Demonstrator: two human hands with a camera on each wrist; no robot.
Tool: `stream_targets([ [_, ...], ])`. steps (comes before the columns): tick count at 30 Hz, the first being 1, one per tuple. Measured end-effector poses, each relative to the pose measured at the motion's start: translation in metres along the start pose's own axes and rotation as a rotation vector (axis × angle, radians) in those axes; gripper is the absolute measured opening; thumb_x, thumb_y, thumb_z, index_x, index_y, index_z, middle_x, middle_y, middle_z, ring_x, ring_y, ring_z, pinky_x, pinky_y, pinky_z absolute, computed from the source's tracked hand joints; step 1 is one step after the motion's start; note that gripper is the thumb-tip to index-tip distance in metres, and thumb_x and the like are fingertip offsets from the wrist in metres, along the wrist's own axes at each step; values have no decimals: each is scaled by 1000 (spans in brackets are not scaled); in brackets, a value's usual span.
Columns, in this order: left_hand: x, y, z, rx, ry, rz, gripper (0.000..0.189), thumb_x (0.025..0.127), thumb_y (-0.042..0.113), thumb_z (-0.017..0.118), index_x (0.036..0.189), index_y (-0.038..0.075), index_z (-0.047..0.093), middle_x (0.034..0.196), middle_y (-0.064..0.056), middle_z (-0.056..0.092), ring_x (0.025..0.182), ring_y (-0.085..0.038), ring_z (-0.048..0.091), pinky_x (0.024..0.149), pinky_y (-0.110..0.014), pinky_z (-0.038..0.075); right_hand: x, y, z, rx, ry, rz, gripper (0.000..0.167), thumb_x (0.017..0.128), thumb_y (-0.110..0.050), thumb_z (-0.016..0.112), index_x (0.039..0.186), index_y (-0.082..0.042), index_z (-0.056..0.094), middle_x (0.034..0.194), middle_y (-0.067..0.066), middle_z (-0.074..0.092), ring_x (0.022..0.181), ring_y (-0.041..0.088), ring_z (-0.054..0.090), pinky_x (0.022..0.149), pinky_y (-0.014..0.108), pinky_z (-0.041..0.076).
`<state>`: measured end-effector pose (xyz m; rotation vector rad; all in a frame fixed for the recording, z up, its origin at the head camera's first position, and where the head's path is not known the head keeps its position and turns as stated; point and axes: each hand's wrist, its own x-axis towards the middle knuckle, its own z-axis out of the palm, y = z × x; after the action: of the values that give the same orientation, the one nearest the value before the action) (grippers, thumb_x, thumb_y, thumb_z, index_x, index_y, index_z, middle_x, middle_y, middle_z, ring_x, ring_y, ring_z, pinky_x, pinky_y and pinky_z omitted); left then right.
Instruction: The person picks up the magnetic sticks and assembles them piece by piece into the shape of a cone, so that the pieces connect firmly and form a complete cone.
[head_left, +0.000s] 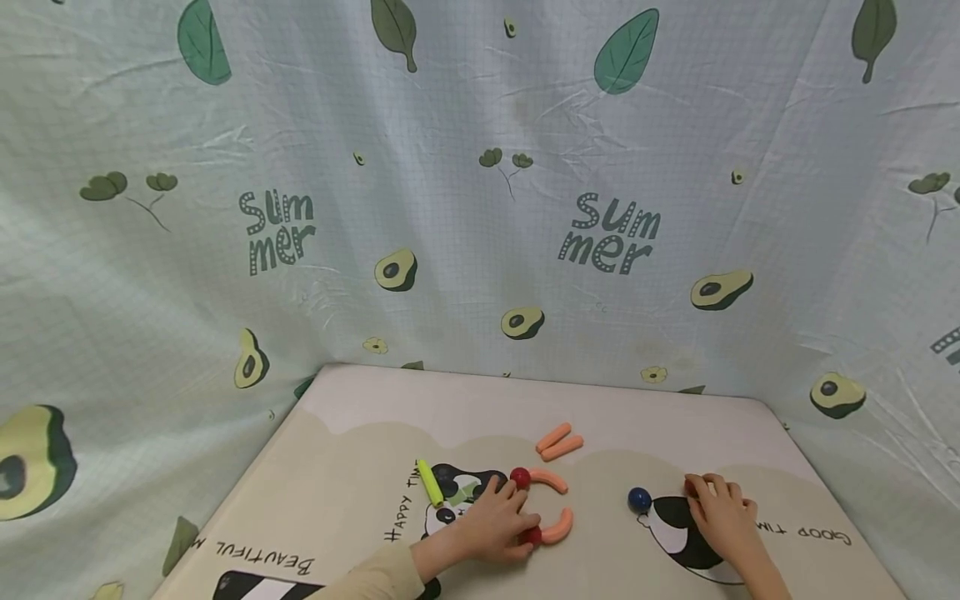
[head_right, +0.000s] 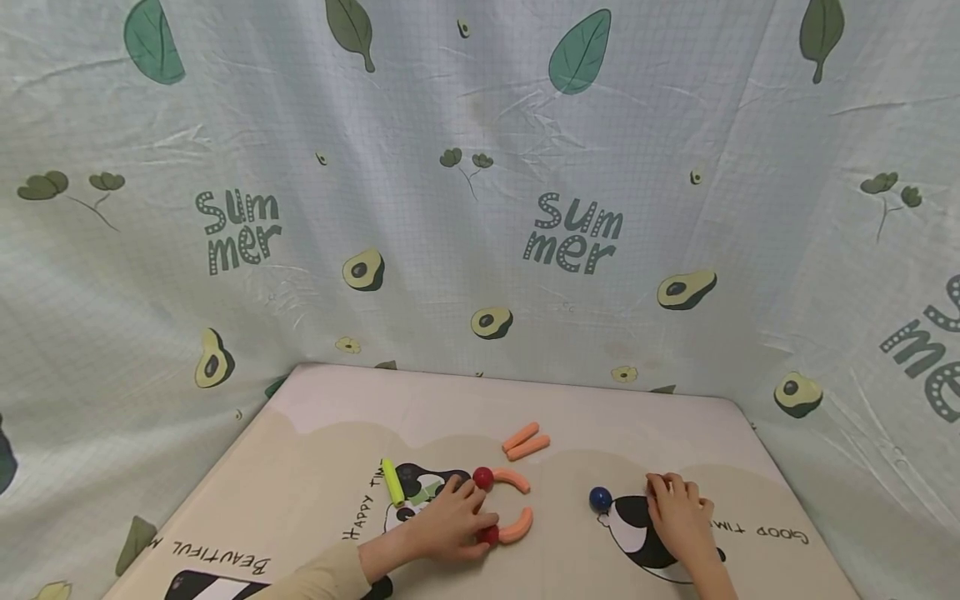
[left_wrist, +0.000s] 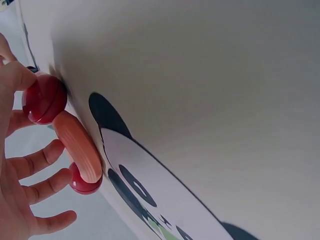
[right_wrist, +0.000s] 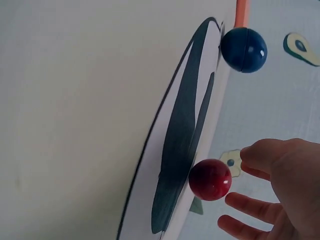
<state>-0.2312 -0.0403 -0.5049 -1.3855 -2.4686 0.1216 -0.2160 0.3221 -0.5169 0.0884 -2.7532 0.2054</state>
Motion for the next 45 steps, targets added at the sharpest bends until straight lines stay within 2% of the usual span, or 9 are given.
stream_targets([
  [4, -3, -4, 2, 2, 26, 0, 18, 82, 47, 52, 90, 31, 55, 85, 5, 51, 83, -12, 43, 73, -34, 36, 1, 6, 0, -10, -48, 11, 31, 79, -15, 61, 108, -7, 55, 104, 21, 50, 94, 45, 43, 69, 62, 31],
  [8, -6, -8, 2, -3, -2, -20, 20, 82, 48, 51, 90, 31, 56, 88, 4, 51, 88, -15, 44, 78, -40, 39, 4, 10, 1, -30, -78, 14, 33, 78, -15, 63, 109, -7, 54, 104, 21, 50, 94, 45, 43, 69, 63, 31],
  [11, -7, -11, 2, -12, -27, -33, 22, 82, 49, 51, 93, 31, 57, 89, 3, 50, 89, -16, 44, 80, -45, 41, 7, 13, 2, -53, -81, 0, 35, 76, -14, 65, 109, -8, 54, 103, 20, 51, 92, 43, 44, 68, 62, 32],
  [16, -8, -15, 2, 10, -19, -35, 23, 80, 49, 52, 94, 31, 58, 94, 1, 53, 90, -17, 45, 78, -50, 43, 13, 14, 3, -72, -58, -38, 35, 74, -16, 67, 106, -9, 55, 100, 17, 54, 89, 40, 47, 67, 60, 33],
  [23, -8, -16, 3, 39, -1, -20, 23, 80, 50, 52, 93, 33, 58, 95, 1, 54, 90, -17, 46, 77, -48, 42, 21, 14, 3, -79, -64, -51, 33, 73, -16, 68, 102, -8, 55, 97, 17, 55, 88, 41, 47, 67, 59, 34],
  [33, -8, -16, -1, 59, -36, -36, 24, 80, 53, 50, 94, 35, 57, 91, 1, 54, 90, -17, 48, 78, -49, 42, 28, 13, 5, -93, -78, -67, 33, 72, -12, 69, 101, -11, 55, 90, 14, 54, 85, 39, 46, 66, 57, 34],
  [39, -8, -16, -1, 56, -44, -39, 25, 80, 53, 50, 94, 33, 57, 93, 1, 54, 92, -19, 49, 78, -50, 43, 29, 13, 6, -93, -130, -52, 19, 77, -10, 65, 94, -14, 56, 81, 9, 49, 82, 34, 44, 65, 53, 33],
  [45, -7, -16, -1, 48, -47, -40, 24, 80, 52, 51, 94, 33, 58, 95, 1, 55, 92, -19, 49, 79, -51, 43, 29, 14, 6, -104, -158, -57, 21, 75, -5, 65, 93, -13, 57, 81, 8, 49, 82, 32, 44, 65, 51, 34],
])
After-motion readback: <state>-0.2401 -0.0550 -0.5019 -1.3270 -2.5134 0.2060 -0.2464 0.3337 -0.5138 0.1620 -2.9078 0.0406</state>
